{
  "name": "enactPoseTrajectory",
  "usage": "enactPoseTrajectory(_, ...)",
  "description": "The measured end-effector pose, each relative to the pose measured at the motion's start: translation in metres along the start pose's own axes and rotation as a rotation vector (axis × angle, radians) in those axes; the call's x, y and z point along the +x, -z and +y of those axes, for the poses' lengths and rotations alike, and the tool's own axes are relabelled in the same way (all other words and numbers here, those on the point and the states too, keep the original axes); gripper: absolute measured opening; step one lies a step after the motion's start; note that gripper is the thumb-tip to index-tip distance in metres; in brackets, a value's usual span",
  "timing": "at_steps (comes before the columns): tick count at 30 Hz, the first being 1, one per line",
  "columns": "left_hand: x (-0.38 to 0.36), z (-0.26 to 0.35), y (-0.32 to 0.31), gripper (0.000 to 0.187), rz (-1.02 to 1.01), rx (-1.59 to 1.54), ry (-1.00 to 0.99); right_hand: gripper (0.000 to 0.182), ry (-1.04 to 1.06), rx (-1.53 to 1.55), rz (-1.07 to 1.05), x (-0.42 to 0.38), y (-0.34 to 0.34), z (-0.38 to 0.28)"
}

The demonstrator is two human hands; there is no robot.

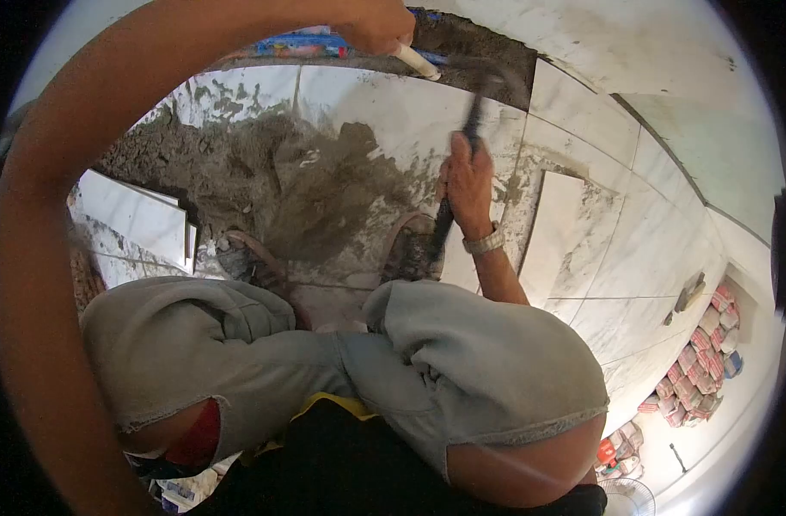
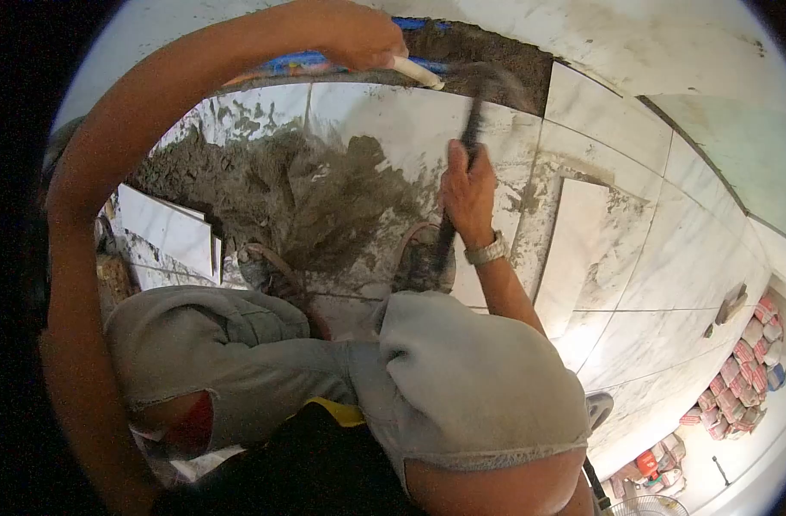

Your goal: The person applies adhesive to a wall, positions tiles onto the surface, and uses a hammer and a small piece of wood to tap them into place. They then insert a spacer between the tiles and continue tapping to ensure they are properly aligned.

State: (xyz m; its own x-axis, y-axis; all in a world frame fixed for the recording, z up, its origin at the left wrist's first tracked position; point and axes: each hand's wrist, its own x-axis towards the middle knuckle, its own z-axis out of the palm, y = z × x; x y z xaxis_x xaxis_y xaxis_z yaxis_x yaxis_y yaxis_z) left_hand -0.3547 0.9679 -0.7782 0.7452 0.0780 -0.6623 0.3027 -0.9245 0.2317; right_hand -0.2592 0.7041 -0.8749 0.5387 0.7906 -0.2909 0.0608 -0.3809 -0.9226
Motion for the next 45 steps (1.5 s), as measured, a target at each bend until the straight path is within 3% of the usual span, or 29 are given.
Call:
enactPoseTrajectory(2, -0.001, 0.001, 0.004, 0.050, -0.019, 0.020, -0.038, 0.037, -0.073, 0.009, -0.087, 0.008, 0.012, 0.001)
enactPoseTrajectory(3, 0.001, 0.002, 0.004, 0.056, -0.007, -0.025, 0.059, 0.038, -0.170, 0.098, -0.103, 0.007, 0.021, 0.002)
enactPoseTrajectory(4, -0.004, 0.013, 0.009, 0.061, -0.002, -0.074, 0.148, 0.039, -0.118, 0.163, -0.049, 0.000, 0.020, -0.008)
enactPoseTrajectory(7, -0.003, 0.019, 0.020, 0.069, -0.094, -0.066, 0.147, 0.040, -0.064, 0.273, 0.132, -0.013, 0.008, -0.008)
enactPoseTrajectory(8, -0.002, 0.023, 0.022, 0.069, -0.091, -0.071, 0.147, 0.039, -0.079, 0.354, 0.091, -0.011, 0.004, 0.000)
enactPoseTrajectory(11, 0.010, 0.040, 0.032, 0.057, 0.023, 0.166, 0.110, 0.039, -0.253, 0.199, -0.080, 0.005, 0.018, 0.003)
enactPoseTrajectory(13, 0.037, 0.043, 0.038, 0.045, -0.088, 0.418, 0.116, 0.039, -0.292, 0.260, -0.053, 0.005, 0.019, 0.002)
enactPoseTrajectory(17, 0.053, 0.043, 0.042, 0.037, -0.039, 0.409, 0.031, 0.038, -0.235, 0.534, 0.130, 0.005, 0.012, 0.003)
enactPoseTrajectory(19, 0.078, 0.035, 0.041, 0.048, -0.112, 0.439, 0.022, 0.037, -0.374, 0.326, -0.135, 0.012, 0.020, 0.001)
enactPoseTrajectory(22, 0.050, 0.010, 0.033, 0.063, -0.060, 0.312, -0.055, 0.036, -0.327, 0.321, -0.129, 0.007, 0.031, -0.006)
enactPoseTrajectory(24, 0.006, 0.009, 0.027, 0.073, -0.049, -0.131, 0.090, 0.036, -0.277, 0.345, -0.066, -0.005, 0.035, -0.008)
enactPoseTrajectory(29, 0.001, 0.043, 0.044, 0.073, -0.141, 0.095, 0.181, 0.036, -0.270, 0.318, -0.020, -0.006, 0.043, -0.004)
enactPoseTrajectory(33, 0.012, 0.029, 0.058, 0.054, -0.068, 0.027, 0.095, 0.038, -0.236, 0.290, -0.041, -0.001, 0.045, -0.010)
enactPoseTrajectory(34, 0.049, -0.004, 0.036, 0.049, -0.129, 0.162, -0.027, 0.038, -0.234, 0.290, -0.041, 0.000, 0.047, -0.013)
enactPoseTrajectory(36, 0.046, -0.017, 0.021, 0.044, -0.191, 0.297, -0.143, 0.040, -0.188, 0.261, -0.041, 0.003, 0.049, -0.019)
enactPoseTrajectory(42, 0.009, -0.049, -0.025, 0.045, -0.106, 0.037, 0.009, 0.039, -0.049, 0.108, -0.060, 0.006, 0.040, -0.053)
enactPoseTrajectory(44, -0.023, -0.026, -0.026, 0.028, 0.113, -0.278, 0.202, 0.039, 0.006, 0.081, -0.051, 0.005, 0.029, -0.056)
enactPoseTrajectory(45, -0.020, -0.037, -0.036, 0.028, 0.118, -0.282, 0.207, 0.040, 0.026, 0.068, -0.073, 0.006, 0.022, -0.053)
